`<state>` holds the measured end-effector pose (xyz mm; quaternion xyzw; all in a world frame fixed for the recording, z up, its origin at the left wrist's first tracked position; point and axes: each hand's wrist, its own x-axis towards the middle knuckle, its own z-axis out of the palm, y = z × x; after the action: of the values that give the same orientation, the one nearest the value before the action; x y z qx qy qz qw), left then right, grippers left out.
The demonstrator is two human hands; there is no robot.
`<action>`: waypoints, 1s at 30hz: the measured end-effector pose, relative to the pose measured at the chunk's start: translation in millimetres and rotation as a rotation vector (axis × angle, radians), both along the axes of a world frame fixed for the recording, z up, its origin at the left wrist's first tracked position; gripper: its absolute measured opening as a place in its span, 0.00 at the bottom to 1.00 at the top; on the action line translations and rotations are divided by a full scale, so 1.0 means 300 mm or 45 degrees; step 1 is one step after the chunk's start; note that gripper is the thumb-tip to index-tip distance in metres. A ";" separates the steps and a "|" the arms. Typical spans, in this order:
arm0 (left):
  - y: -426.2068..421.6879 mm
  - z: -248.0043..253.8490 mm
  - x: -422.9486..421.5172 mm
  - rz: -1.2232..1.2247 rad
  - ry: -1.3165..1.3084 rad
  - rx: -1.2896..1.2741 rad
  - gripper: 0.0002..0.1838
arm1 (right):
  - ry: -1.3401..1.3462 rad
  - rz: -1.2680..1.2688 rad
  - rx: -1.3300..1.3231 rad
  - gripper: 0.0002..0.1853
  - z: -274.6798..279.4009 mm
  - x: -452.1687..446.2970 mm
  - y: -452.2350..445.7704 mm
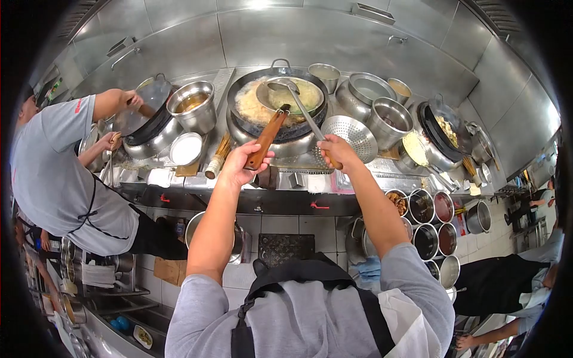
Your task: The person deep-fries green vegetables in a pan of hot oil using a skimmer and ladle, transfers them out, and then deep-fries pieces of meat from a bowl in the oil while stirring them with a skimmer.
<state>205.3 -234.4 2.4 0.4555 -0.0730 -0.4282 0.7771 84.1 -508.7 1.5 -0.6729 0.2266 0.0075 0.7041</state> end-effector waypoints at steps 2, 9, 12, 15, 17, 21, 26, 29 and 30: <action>0.005 0.008 -0.020 0.016 -0.017 0.022 0.23 | -0.027 -0.038 -0.006 0.14 0.016 0.003 0.006; -0.010 0.020 -0.057 0.014 -0.091 0.040 0.27 | -0.033 -0.063 0.069 0.12 -0.030 0.045 0.017; -0.003 0.005 -0.044 0.028 -0.087 0.027 0.29 | -0.105 -0.075 -0.030 0.13 -0.042 -0.001 0.034; 0.005 0.002 -0.043 0.031 -0.092 0.017 0.29 | -0.146 -0.151 0.082 0.12 -0.073 -0.031 0.081; 0.012 0.008 -0.053 0.033 -0.097 0.023 0.30 | -0.121 -0.142 0.191 0.13 -0.075 -0.028 0.054; 0.052 -0.011 -0.083 0.049 -0.113 -0.032 0.32 | -0.182 -0.099 0.024 0.15 -0.092 -0.079 0.054; 0.110 -0.006 -0.171 0.090 -0.073 -0.067 0.31 | -0.187 -0.180 0.203 0.22 -0.039 -0.330 0.149; 0.121 0.005 -0.219 0.144 -0.089 -0.055 0.30 | -0.171 -0.169 0.427 0.25 -0.065 -0.318 0.099; 0.121 0.002 -0.228 0.157 -0.091 -0.063 0.29 | -0.176 -0.150 0.368 0.26 -0.070 -0.296 0.084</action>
<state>136.9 -198.2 2.9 0.4547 -0.0831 -0.3610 0.8099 -4.6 -483.5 -19.4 -0.5493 0.2132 -0.0476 0.8066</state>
